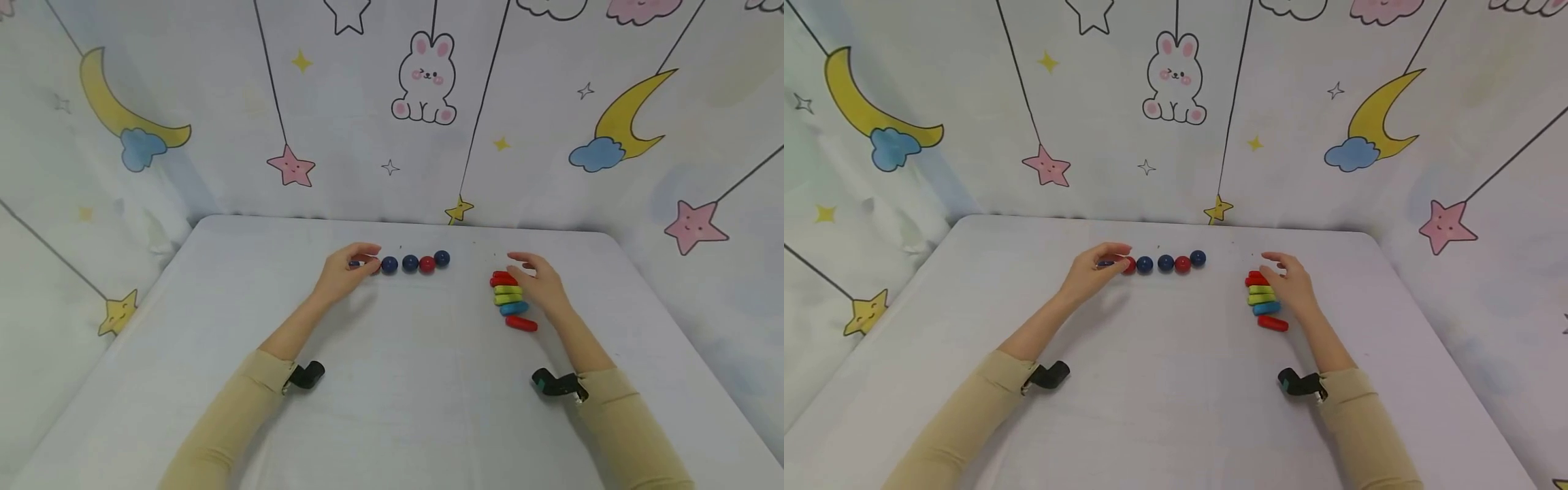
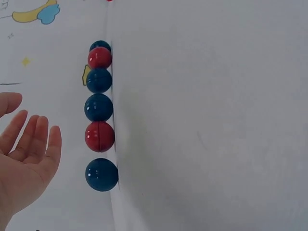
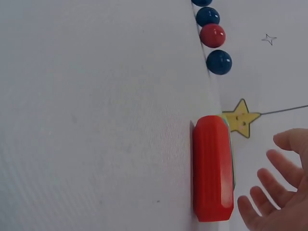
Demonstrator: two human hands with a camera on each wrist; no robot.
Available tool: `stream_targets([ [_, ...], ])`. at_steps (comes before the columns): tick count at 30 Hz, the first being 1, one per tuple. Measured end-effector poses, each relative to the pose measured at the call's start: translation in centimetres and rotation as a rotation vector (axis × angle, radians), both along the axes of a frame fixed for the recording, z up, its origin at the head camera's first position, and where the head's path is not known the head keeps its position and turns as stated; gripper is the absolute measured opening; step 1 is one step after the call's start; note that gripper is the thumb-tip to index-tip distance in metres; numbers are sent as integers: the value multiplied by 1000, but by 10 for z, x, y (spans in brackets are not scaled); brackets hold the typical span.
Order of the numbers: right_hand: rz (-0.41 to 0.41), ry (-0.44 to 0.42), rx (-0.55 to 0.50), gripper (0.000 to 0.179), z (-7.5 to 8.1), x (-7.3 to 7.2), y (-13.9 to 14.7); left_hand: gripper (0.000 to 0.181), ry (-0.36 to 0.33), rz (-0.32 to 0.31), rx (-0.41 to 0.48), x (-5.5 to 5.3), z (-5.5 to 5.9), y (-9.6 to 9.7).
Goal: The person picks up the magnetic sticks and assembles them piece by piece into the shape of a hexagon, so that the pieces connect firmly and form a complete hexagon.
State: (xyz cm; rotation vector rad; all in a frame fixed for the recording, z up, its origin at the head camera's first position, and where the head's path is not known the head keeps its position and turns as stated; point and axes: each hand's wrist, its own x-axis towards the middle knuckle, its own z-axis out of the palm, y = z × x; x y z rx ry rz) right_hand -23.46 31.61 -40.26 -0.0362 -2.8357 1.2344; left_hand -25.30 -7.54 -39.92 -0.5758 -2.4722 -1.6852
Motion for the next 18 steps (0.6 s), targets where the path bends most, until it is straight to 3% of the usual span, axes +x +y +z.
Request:
stream_targets([
  [8,17,-80,-8,50,-6,-6,14,30,-71,-64,15,-5,-1,28],
  [18,43,-139,-1,46,-13,-12,21,28,-125,-99,-45,-18,-5,70],
])
